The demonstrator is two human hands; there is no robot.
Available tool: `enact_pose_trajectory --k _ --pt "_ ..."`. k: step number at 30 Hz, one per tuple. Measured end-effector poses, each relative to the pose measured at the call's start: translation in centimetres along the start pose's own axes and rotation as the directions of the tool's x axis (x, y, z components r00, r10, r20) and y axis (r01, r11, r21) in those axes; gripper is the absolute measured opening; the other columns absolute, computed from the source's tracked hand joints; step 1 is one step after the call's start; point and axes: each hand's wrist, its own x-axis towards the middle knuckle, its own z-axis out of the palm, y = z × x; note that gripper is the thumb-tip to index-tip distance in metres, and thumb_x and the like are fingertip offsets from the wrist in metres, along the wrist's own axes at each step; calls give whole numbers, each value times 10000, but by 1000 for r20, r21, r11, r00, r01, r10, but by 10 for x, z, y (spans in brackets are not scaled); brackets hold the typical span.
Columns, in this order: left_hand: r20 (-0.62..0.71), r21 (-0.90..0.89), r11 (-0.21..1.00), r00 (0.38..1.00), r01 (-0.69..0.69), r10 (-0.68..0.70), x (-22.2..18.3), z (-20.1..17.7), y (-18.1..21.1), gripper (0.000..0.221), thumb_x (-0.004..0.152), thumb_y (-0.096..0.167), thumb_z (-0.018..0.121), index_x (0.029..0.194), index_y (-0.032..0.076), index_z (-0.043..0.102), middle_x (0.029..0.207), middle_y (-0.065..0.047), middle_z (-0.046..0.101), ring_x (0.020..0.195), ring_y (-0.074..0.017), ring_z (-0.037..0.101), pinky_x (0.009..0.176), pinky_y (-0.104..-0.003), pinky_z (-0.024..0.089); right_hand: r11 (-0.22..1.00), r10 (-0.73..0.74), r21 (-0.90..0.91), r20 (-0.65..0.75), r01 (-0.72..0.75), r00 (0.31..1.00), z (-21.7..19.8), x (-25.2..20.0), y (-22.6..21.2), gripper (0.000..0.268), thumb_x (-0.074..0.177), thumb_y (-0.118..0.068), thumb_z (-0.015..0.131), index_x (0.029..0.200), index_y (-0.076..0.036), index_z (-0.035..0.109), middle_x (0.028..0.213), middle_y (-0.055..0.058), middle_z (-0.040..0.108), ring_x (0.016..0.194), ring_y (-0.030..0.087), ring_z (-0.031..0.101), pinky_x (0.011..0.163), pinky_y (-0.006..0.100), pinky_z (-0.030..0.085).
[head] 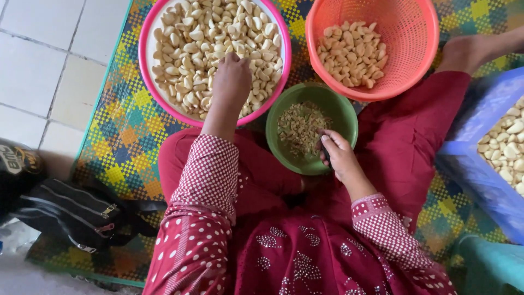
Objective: Peeling individual garlic cloves by hand and sorting them into containers.
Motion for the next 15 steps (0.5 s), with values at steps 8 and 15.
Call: enact_pose_trajectory --k 8,15 --pt "-141 -196 981 989 10 -39 3 9 -14 264 967 27 540 1222 36 609 1197 -141 661 1068 -295 623 944 -413 551 1000 -5 14 10 4 1000 -2 5 7 298 1036 -208 523 1299 -114 628 832 47 633 574 92 504 426 211 327" --pt "138 -988 -123 919 99 -368 -12 -10 3 110 989 -2 578 1073 52 624 964 -83 680 800 -152 628 798 -304 583 998 -28 63 54 24 998 -3 7 12 271 1048 -182 513 1275 -120 647 794 39 618 555 98 491 423 227 314"
